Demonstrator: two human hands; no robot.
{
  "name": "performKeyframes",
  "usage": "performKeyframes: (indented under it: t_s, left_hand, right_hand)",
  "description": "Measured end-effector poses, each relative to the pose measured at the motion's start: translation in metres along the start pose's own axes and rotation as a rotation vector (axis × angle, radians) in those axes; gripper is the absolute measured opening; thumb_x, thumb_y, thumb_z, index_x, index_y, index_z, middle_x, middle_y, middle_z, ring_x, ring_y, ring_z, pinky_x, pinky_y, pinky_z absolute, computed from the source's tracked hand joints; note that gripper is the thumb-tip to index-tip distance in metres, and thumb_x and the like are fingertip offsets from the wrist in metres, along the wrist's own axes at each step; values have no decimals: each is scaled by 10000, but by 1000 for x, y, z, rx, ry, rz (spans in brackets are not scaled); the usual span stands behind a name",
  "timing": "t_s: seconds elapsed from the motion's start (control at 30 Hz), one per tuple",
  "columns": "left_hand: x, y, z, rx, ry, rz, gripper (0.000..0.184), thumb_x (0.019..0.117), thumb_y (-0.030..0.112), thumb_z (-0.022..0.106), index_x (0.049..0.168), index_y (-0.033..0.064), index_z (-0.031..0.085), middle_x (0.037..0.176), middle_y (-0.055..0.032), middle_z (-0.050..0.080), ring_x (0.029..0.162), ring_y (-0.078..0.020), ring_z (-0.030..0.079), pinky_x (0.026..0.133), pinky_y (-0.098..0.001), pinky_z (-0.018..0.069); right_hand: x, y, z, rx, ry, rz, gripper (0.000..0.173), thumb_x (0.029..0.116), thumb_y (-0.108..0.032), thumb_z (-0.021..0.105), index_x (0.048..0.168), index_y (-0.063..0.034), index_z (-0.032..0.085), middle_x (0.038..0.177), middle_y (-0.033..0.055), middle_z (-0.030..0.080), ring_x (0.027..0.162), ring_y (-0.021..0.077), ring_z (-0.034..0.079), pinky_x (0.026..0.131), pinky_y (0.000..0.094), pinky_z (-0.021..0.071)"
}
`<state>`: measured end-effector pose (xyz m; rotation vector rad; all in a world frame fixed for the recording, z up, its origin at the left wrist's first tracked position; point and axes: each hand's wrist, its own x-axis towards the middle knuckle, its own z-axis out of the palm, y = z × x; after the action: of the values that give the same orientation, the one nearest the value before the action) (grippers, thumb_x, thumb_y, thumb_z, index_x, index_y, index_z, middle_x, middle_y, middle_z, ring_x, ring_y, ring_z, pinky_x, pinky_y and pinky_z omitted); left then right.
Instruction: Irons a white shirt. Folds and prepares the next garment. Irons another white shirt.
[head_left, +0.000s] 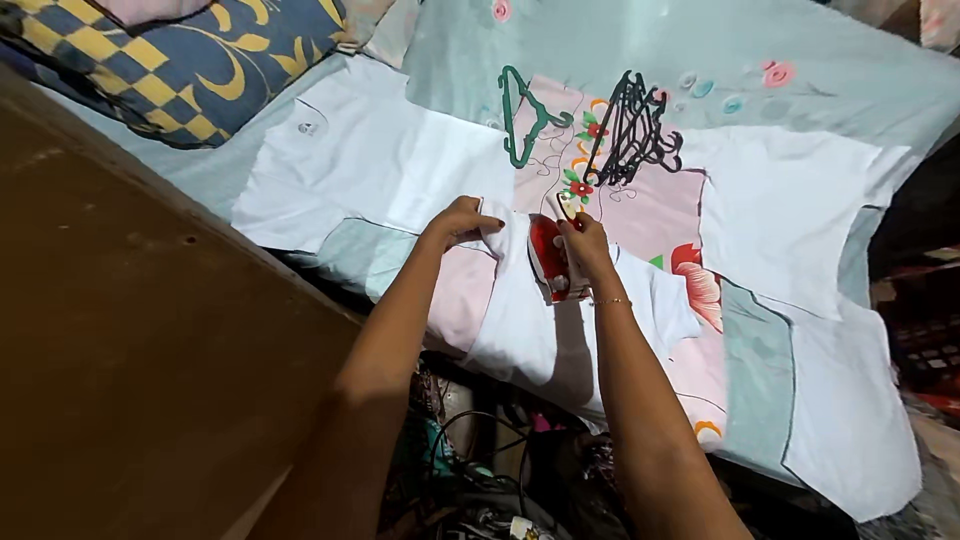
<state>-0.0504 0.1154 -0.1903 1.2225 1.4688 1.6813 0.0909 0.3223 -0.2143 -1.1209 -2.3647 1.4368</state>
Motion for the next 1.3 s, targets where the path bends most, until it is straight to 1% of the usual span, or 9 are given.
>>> performKeyframes:
  t_s: [0.07,0.13,0.23,0.33,0.43,0.63,1.07,1.23,1.3]
  left_hand:
    - [7,-40,-10,-82,105,-443,340,931,-35,696,1231,-124,563,1077,-225,655,877,-180,678,828,-313,585]
    - [13,-46,-6,-25,181,-626,282,949,-25,672,1215,-85,599,1082,-159,661,902,-141,661,883,-319,569]
    - [7,-53,4,90,249,-524,226,1022,53,604,1167,-120,618,1077,-202,668,937,-182,660,918,-371,550]
    - [6,-60,7,295,290,-416,332,1088,183,506,1239,-89,622,1171,-258,677,1104,-333,670,1005,-551,511]
    - [9,-45,10,551,276,-363,390,1114,245,445,1168,-101,615,1088,-296,666,1095,-455,642,949,-676,455]
    - [13,-29,7,879,99,-303,361,1119,220,433,1183,-84,617,1056,-317,687,1063,-499,675,942,-632,505]
    - [-11,-61,-12,731,223,-284,344,1098,175,466,1060,-127,625,978,-290,666,972,-429,668,913,-580,504]
    - [-21,-55,-19,647,251,-314,304,1085,138,477,1237,-71,638,1088,-261,689,1048,-393,671,965,-569,502]
    - [-25,-53,-21,586,268,-353,294,1081,116,476,1264,-57,629,1094,-249,689,988,-366,684,906,-544,534]
  right_hand:
    - [11,-1,3,12,18,5,374,1045,-235,562,1321,17,570,1004,205,654,740,266,635,712,467,547]
    - [10,-2,2,17,15,6,372,1049,-241,554,1318,16,566,995,202,653,729,266,632,702,465,548]
    - [-13,4,-4,16,-38,-15,404,1051,-285,545,1346,-9,547,1002,217,644,724,285,613,681,485,533]
    - [-44,20,-15,-2,-96,-30,359,1065,-249,545,1342,-21,560,928,168,649,675,227,602,644,429,539]
    - [-80,37,-31,-65,-161,-105,354,1050,-185,534,1345,10,562,917,113,662,657,134,613,624,334,549]
    - [-100,52,-43,-86,-284,-283,421,975,-210,578,1323,27,594,989,91,680,732,62,615,692,269,539]
    - [-81,4,17,-138,-470,-386,381,979,-172,660,1338,-49,630,1068,149,715,854,204,680,789,426,560]
    - [-96,12,0,-168,-444,-320,398,1004,-198,628,1359,-19,605,1118,161,700,932,191,679,857,401,556]
    - [-110,22,-4,-187,-335,-292,409,1012,-223,595,1357,-3,600,1104,171,701,934,197,683,862,402,555]
